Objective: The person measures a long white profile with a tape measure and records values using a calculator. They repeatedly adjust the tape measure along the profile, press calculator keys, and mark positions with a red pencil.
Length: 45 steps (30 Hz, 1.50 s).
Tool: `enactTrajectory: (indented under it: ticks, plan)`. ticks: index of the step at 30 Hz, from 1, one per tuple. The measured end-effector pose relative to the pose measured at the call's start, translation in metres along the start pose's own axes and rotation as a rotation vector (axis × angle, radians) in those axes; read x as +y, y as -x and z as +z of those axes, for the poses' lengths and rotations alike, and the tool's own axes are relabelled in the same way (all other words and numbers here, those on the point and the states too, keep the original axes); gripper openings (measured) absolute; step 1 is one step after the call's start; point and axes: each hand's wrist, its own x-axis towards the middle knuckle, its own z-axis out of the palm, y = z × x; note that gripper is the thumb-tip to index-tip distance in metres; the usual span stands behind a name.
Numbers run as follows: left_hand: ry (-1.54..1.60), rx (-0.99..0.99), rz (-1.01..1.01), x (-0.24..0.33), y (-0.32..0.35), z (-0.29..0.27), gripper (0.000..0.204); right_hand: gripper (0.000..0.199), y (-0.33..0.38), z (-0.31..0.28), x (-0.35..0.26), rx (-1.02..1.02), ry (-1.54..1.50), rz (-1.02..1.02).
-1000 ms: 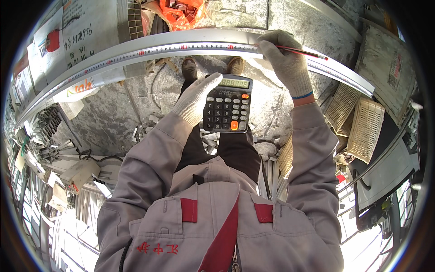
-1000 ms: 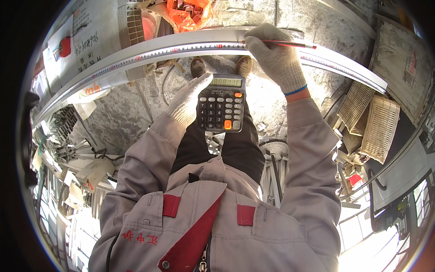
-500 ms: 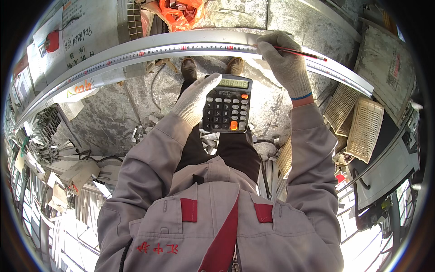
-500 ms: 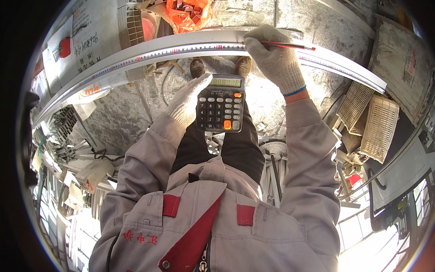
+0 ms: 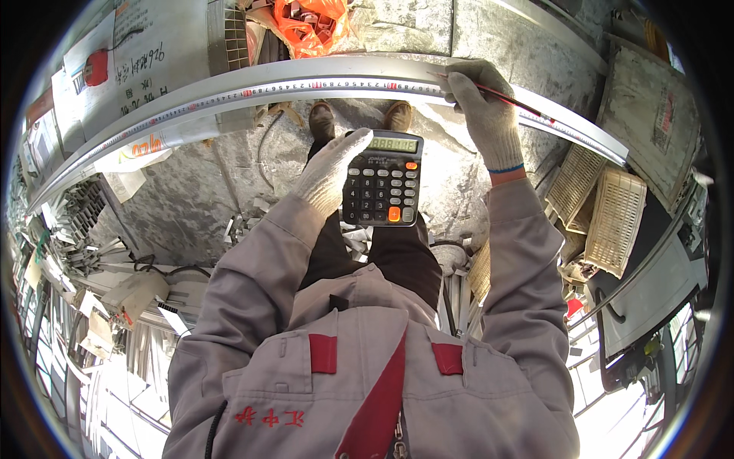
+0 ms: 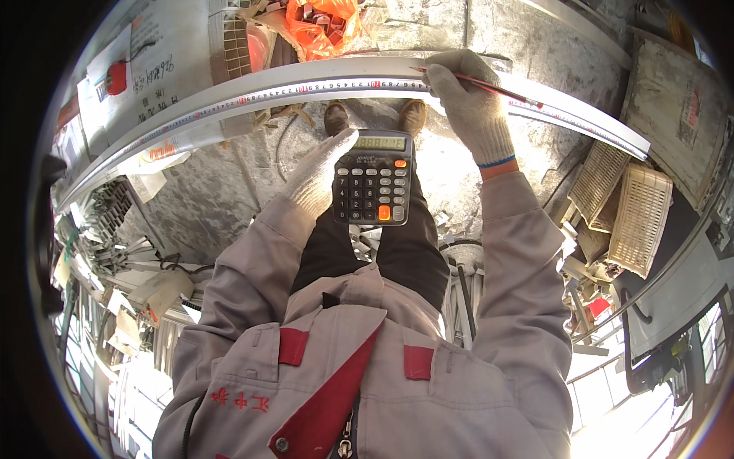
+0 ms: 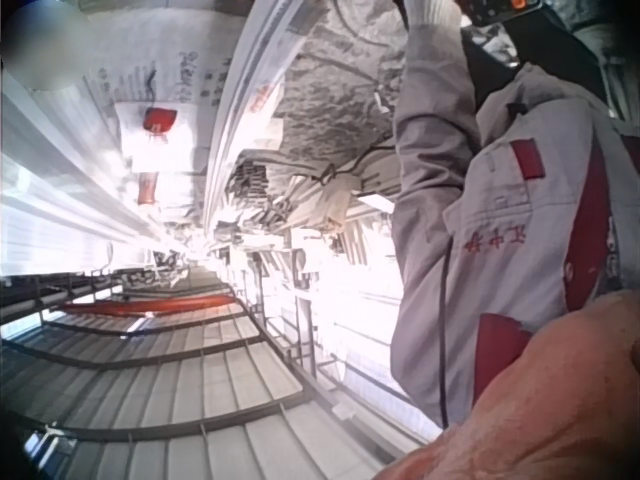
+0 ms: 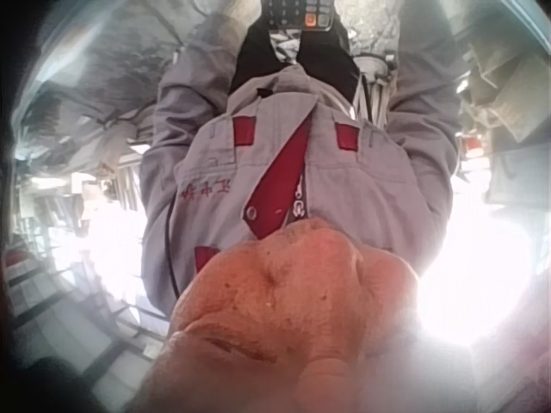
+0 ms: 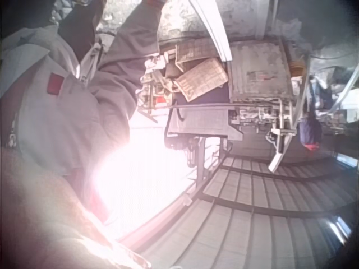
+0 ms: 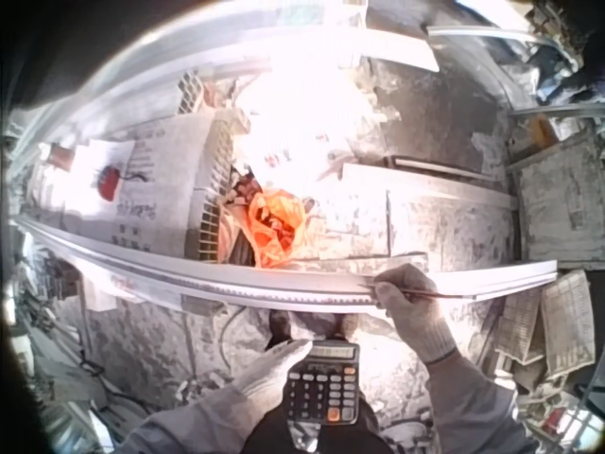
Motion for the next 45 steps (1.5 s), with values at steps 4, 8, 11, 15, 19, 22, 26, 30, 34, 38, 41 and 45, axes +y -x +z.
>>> enactTrajectory:
  ticks: [4,8,11,15,19,22,26,30,34,38,41,45]
  plan:
    - [-0.016,0.039,0.014,0.002,0.011,0.001,0.021,0.015,0.004,0.004,-0.003,0.018,-0.022,-0.016]
    - [-0.014,0.020,-0.005,0.002,0.014,-0.004,0.023,0.016,0.012,0.010,0.000,0.066,0.001,-0.029]
    - [-0.017,-0.014,-0.027,0.001,0.014,-0.013,0.028,0.016,0.016,0.011,0.006,0.083,-0.025,-0.043]
    - [0.024,-0.040,-0.052,-0.004,0.020,-0.024,0.030,0.019,0.016,0.009,0.018,0.124,-0.026,-0.066]
    - [0.044,0.009,-0.063,-0.005,0.029,-0.028,0.030,0.020,0.012,0.004,0.027,0.158,-0.051,-0.058]
    - [0.006,-0.013,-0.056,-0.002,0.035,-0.030,0.031,0.019,0.010,0.005,0.031,0.165,-0.029,-0.073]
    - [-0.012,-0.006,-0.052,-0.001,0.034,-0.029,0.034,0.018,0.010,0.007,0.030,0.158,-0.015,-0.084]
    - [-0.041,0.066,-0.037,-0.001,0.035,-0.025,0.035,0.017,0.015,0.009,0.024,0.147,-0.040,-0.115]
    - [-0.052,0.034,-0.002,0.004,0.031,-0.018,0.033,0.018,0.017,0.013,0.022,0.156,-0.023,-0.087]
    - [-0.042,-0.006,0.040,0.009,0.029,-0.011,0.029,0.019,0.019,0.012,0.024,0.135,-0.066,-0.084]
    - [-0.035,-0.022,0.046,0.015,0.029,-0.007,0.028,0.021,0.022,0.012,0.022,0.138,-0.097,-0.075]
    - [-0.003,-0.044,0.117,0.022,0.025,-0.002,0.031,0.023,0.032,0.015,0.010,0.186,-0.164,-0.067]
